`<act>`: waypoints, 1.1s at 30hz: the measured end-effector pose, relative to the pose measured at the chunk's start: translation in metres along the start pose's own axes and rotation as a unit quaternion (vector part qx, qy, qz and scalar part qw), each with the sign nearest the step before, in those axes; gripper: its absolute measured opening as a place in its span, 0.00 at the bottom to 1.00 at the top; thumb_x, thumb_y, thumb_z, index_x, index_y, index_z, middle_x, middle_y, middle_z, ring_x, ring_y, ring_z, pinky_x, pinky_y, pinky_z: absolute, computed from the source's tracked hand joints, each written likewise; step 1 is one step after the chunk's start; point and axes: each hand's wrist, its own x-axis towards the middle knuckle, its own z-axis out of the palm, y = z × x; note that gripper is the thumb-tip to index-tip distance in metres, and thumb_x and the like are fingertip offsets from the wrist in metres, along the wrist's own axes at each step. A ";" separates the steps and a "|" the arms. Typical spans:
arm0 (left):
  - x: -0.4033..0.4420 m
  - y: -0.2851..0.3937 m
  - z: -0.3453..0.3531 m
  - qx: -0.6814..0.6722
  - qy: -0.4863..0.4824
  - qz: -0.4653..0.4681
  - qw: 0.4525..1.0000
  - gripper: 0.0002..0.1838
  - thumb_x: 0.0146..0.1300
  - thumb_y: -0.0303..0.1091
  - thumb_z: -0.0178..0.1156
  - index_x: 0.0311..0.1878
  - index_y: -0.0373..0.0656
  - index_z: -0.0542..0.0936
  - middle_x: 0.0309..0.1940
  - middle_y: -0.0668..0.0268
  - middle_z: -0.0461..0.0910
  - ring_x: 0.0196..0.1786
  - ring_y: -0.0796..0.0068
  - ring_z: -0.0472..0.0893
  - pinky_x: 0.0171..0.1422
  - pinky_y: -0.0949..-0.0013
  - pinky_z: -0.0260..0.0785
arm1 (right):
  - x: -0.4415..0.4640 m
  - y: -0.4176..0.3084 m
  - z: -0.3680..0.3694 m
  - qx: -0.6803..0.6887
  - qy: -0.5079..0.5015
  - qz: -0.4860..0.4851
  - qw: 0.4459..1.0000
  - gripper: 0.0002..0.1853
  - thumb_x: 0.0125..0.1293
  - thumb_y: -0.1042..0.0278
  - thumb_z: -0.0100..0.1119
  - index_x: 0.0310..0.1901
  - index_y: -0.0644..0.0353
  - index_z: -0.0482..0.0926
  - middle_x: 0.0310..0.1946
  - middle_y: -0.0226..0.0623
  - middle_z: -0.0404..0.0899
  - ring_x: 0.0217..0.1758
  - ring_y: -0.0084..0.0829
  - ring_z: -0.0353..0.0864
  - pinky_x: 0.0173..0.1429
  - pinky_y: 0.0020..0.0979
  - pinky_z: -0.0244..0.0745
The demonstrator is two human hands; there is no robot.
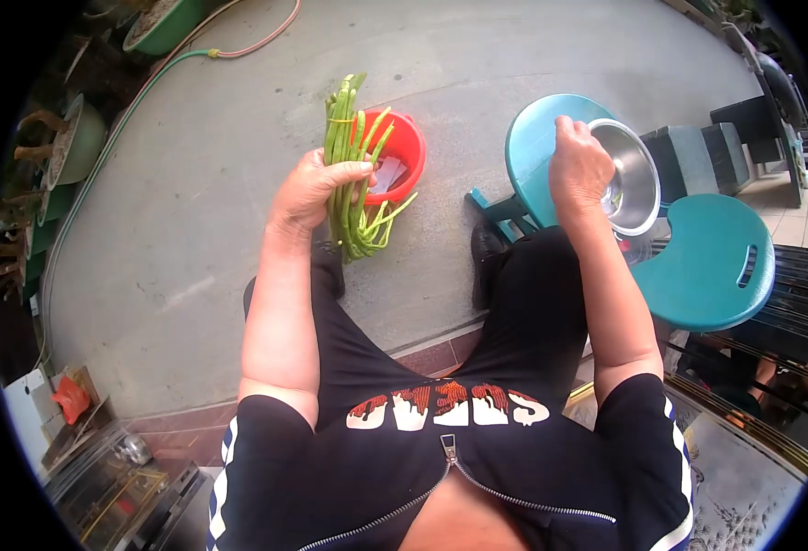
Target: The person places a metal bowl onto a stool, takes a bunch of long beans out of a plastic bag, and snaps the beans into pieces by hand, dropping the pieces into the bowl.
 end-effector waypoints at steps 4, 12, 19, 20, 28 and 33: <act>0.000 -0.004 -0.001 -0.010 0.005 -0.006 1.000 0.10 0.54 0.31 0.65 0.38 0.38 0.79 0.27 0.64 0.80 0.26 0.79 0.77 0.30 0.75 0.71 | -0.014 0.053 0.018 -0.038 -0.064 0.071 0.995 0.05 0.61 0.67 0.52 0.37 0.55 0.75 0.34 0.39 0.79 0.35 0.43 0.82 0.38 0.41 0.78; -0.005 -0.001 -0.007 -0.033 -0.014 0.003 0.999 0.07 0.56 0.30 0.63 0.37 0.38 0.80 0.29 0.66 0.81 0.28 0.80 0.78 0.32 0.77 0.69 | -0.025 0.046 0.043 -0.005 -0.194 0.072 0.978 0.11 0.60 0.59 0.58 0.35 0.59 0.78 0.37 0.42 0.80 0.43 0.45 0.80 0.45 0.44 0.75; -0.010 0.002 -0.011 -0.044 -0.040 0.039 0.997 0.07 0.56 0.31 0.64 0.35 0.39 0.81 0.27 0.65 0.82 0.28 0.79 0.79 0.33 0.77 0.70 | 0.000 0.014 0.034 0.005 -0.198 0.040 0.979 0.13 0.57 0.58 0.60 0.37 0.58 0.77 0.37 0.43 0.80 0.44 0.45 0.80 0.45 0.45 0.75; -0.010 0.000 -0.012 -0.048 -0.036 0.038 0.997 0.06 0.55 0.30 0.64 0.35 0.39 0.81 0.27 0.65 0.82 0.28 0.79 0.79 0.33 0.77 0.70 | 0.001 0.007 0.032 -0.002 -0.183 0.030 0.983 0.13 0.57 0.59 0.60 0.37 0.58 0.78 0.37 0.42 0.80 0.43 0.44 0.80 0.44 0.43 0.75; -0.018 0.007 -0.004 -0.061 -0.025 0.039 0.997 0.08 0.54 0.30 0.65 0.35 0.39 0.80 0.26 0.65 0.80 0.25 0.79 0.77 0.30 0.77 0.68 | 0.002 -0.113 -0.035 0.374 0.039 -0.198 0.905 0.09 0.59 0.74 0.58 0.42 0.54 0.80 0.40 0.36 0.79 0.36 0.40 0.81 0.38 0.34 0.76; -0.019 0.005 -0.009 -0.054 -0.033 0.049 0.997 0.09 0.54 0.31 0.65 0.37 0.40 0.79 0.26 0.67 0.80 0.24 0.80 0.74 0.29 0.77 0.66 | 0.011 -0.147 -0.021 0.519 -0.045 -0.173 0.836 0.09 0.61 0.77 0.56 0.42 0.57 0.80 0.32 0.38 0.80 0.29 0.28 0.80 0.35 0.27 0.75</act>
